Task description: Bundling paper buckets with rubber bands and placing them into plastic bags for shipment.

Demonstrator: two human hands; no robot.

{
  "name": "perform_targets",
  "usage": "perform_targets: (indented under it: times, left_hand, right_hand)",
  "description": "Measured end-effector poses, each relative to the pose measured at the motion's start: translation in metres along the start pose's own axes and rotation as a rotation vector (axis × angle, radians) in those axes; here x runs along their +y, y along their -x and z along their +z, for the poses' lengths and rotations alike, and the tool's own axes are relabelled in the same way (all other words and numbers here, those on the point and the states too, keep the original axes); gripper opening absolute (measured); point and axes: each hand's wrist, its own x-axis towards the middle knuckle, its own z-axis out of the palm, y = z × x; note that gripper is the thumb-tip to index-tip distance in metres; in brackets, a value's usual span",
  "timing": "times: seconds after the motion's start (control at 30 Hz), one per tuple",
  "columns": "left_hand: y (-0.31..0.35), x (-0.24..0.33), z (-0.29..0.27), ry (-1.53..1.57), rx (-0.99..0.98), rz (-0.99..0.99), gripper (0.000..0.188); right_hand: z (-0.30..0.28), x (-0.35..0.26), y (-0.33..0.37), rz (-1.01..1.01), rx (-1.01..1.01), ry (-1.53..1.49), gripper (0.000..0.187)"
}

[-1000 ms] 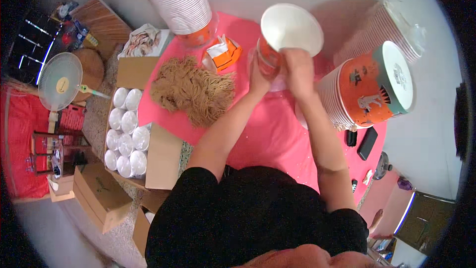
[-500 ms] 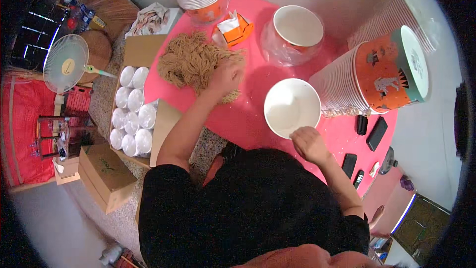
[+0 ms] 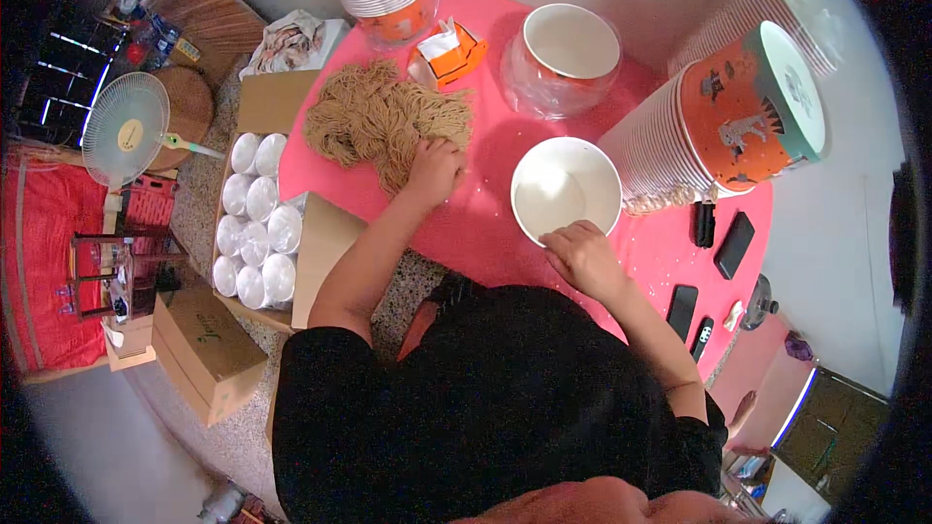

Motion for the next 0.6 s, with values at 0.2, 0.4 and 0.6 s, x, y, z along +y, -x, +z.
perform_targets:
  times: [0.2,0.4,0.6]
  left_hand:
    - [-0.003,0.01,-0.014,0.216,0.153,-0.085,0.007]
    - [0.006,0.003,-0.011,0.494,0.04,-0.268,0.01]
    - [0.01,0.032,-0.041,0.748,0.099,-0.287,0.012]
  right_hand:
    - [0.002,0.001,0.004,0.026,0.039,-0.028,0.023]
    - [0.001,0.002,0.002,0.034,0.029,-0.059,0.023]
    - [0.001,0.003,0.004,0.035,0.047,-0.076,0.02]
